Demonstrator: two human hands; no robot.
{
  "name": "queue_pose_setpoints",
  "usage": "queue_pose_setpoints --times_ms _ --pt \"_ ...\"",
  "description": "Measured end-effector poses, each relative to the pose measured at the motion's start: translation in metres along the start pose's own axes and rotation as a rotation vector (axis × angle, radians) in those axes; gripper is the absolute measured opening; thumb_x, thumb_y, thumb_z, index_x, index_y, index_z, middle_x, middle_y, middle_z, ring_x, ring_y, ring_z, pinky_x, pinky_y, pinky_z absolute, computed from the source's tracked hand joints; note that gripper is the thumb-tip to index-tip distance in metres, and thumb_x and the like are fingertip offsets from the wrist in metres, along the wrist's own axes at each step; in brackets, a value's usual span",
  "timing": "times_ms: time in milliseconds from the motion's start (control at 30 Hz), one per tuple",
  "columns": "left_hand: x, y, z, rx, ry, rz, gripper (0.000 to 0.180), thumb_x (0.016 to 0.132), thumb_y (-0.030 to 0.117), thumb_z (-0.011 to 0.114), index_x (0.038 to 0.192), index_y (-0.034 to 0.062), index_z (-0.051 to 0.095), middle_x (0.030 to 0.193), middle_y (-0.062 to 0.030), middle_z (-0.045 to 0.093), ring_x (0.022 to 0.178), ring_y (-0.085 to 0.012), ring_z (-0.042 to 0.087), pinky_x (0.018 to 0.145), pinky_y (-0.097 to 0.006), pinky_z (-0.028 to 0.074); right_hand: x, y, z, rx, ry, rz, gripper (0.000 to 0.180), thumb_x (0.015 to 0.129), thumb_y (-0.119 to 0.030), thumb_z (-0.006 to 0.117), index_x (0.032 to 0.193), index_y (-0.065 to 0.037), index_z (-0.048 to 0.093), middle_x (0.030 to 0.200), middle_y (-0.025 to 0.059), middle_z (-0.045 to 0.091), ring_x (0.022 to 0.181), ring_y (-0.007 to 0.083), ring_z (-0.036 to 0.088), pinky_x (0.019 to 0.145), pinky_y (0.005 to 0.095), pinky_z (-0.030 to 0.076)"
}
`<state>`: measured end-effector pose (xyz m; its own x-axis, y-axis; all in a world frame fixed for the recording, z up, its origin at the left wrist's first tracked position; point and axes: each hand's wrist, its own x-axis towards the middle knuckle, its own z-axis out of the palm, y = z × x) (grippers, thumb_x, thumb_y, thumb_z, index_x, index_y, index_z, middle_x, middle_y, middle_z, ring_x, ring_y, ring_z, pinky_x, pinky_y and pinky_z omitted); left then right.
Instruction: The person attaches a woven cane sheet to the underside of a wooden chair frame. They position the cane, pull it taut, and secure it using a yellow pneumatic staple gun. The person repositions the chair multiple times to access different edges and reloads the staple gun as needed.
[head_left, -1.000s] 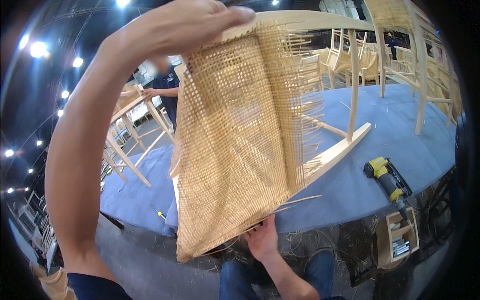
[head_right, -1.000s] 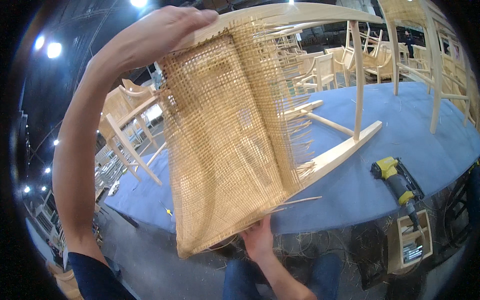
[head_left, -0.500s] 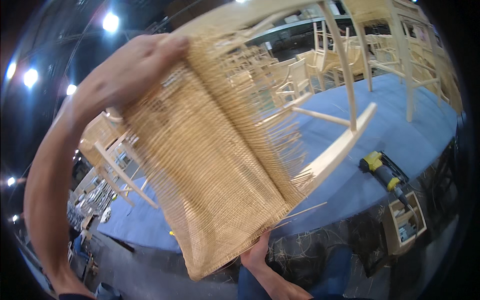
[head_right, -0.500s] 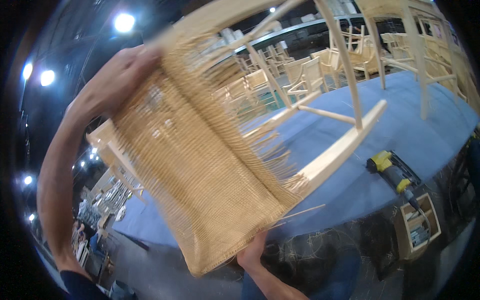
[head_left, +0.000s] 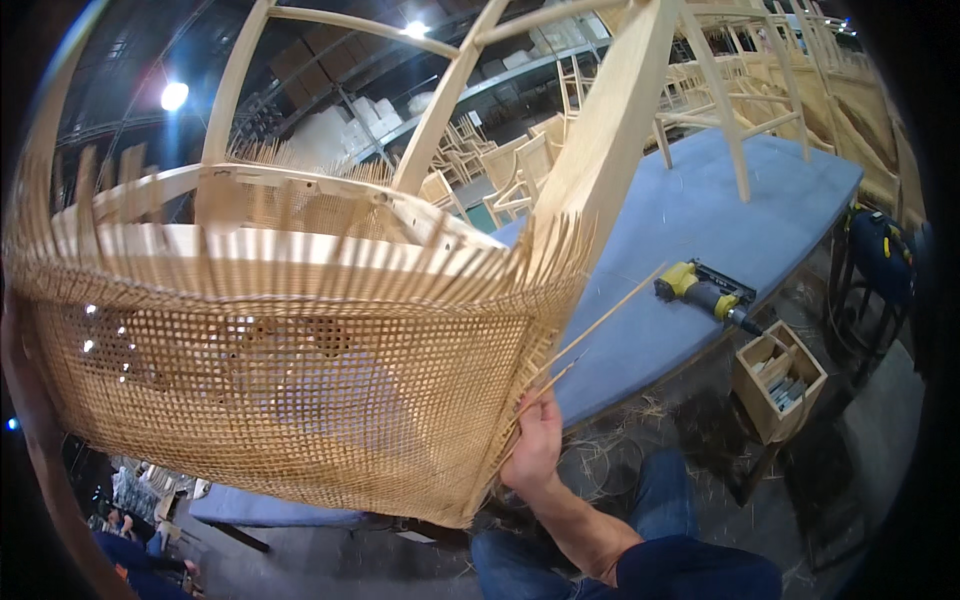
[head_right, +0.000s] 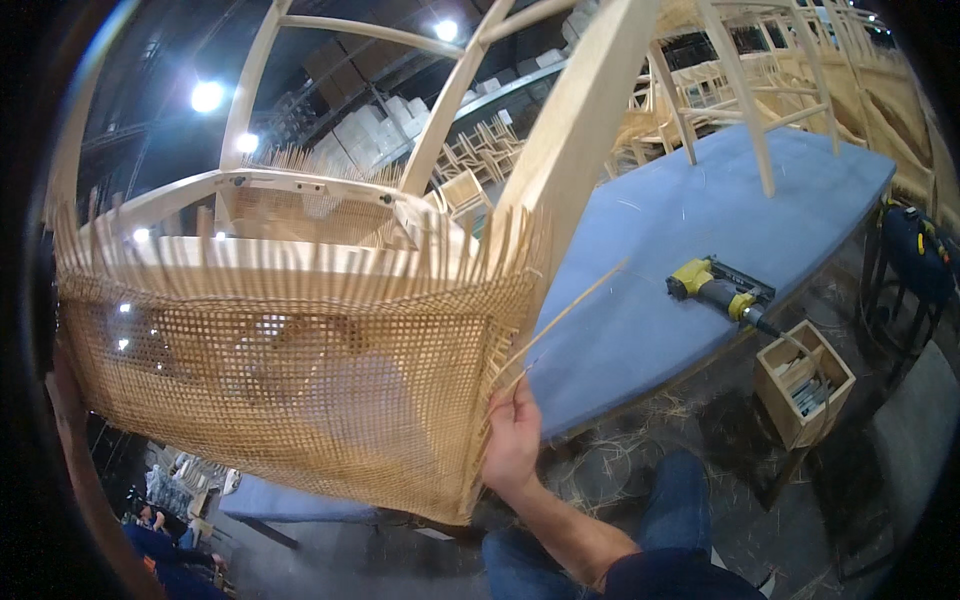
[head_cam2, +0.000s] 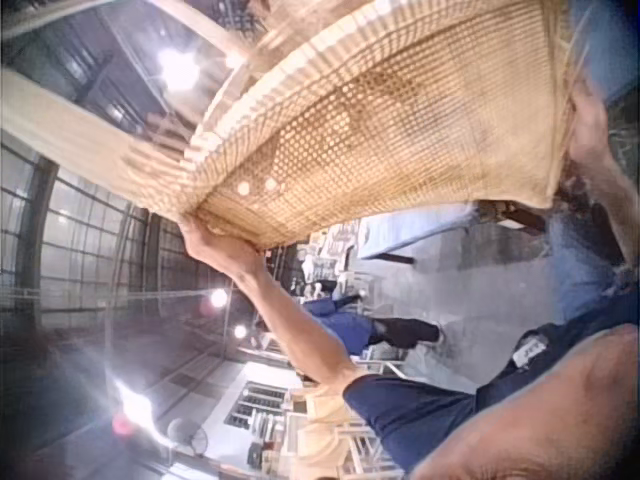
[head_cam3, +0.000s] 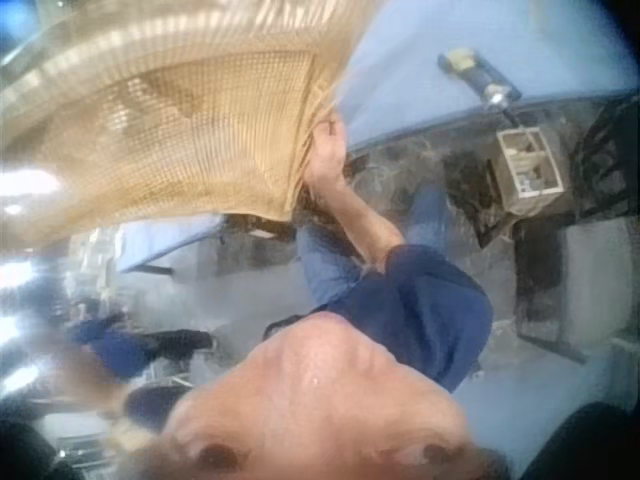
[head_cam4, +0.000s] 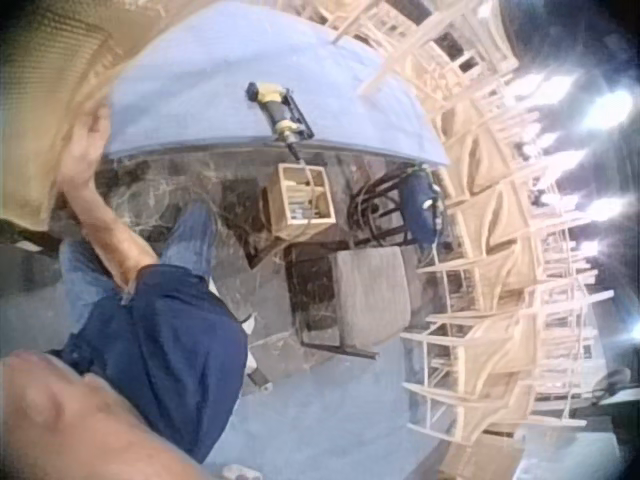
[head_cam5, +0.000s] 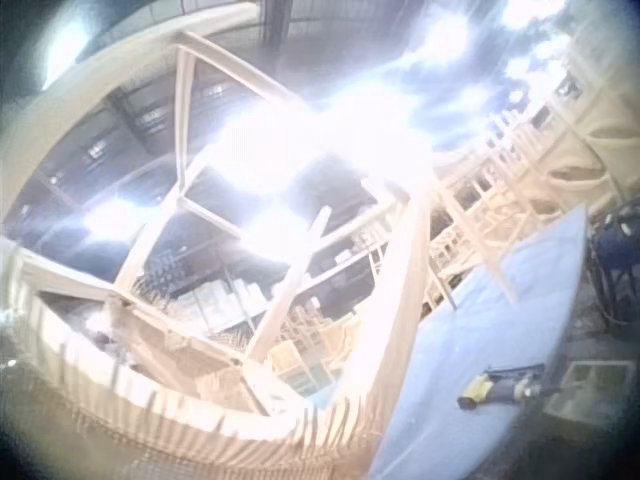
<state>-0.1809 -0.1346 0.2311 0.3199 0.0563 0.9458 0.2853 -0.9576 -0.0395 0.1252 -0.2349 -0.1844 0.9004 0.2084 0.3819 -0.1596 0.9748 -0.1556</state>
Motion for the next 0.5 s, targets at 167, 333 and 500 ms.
queue_pose_setpoints --times_ms 167,333,500 --pt "-0.051 -0.112 0.009 -0.699 0.327 -0.244 0.065 0.104 0.045 0.043 0.153 0.0018 0.036 0.152 -0.0106 0.043 0.135 -0.0235 0.046 0.114 -0.040 0.036 0.045 -0.049 0.010 -0.280 -0.225 -0.251 0.049 0.106 -0.022 0.051 0.144 0.008 0.043 0.135 0.0109 0.058 0.121 0.0164 0.053 0.105 0.0307 0.041" --pt "-0.143 -0.158 0.121 -0.643 0.478 -0.145 0.062 0.107 0.046 0.031 0.149 0.0017 0.041 0.149 -0.0093 0.046 0.135 -0.0232 0.046 0.112 -0.039 0.039 0.089 -0.092 0.004 -0.569 -0.352 -0.362 0.056 0.104 -0.022 0.057 0.147 0.009 0.040 0.137 0.0146 0.057 0.124 0.0193 0.053 0.107 0.0324 0.041" --pt "-0.209 -0.221 0.254 -0.793 0.362 -0.176 0.055 0.104 0.037 0.046 0.148 0.0039 0.040 0.146 -0.0114 0.045 0.131 -0.0252 0.048 0.110 -0.040 0.041 0.109 -0.118 -0.017 -0.682 -0.402 -0.327 0.055 0.102 -0.020 0.061 0.147 0.005 0.042 0.130 0.0128 0.061 0.116 0.0166 0.057 0.101 0.0305 0.045"
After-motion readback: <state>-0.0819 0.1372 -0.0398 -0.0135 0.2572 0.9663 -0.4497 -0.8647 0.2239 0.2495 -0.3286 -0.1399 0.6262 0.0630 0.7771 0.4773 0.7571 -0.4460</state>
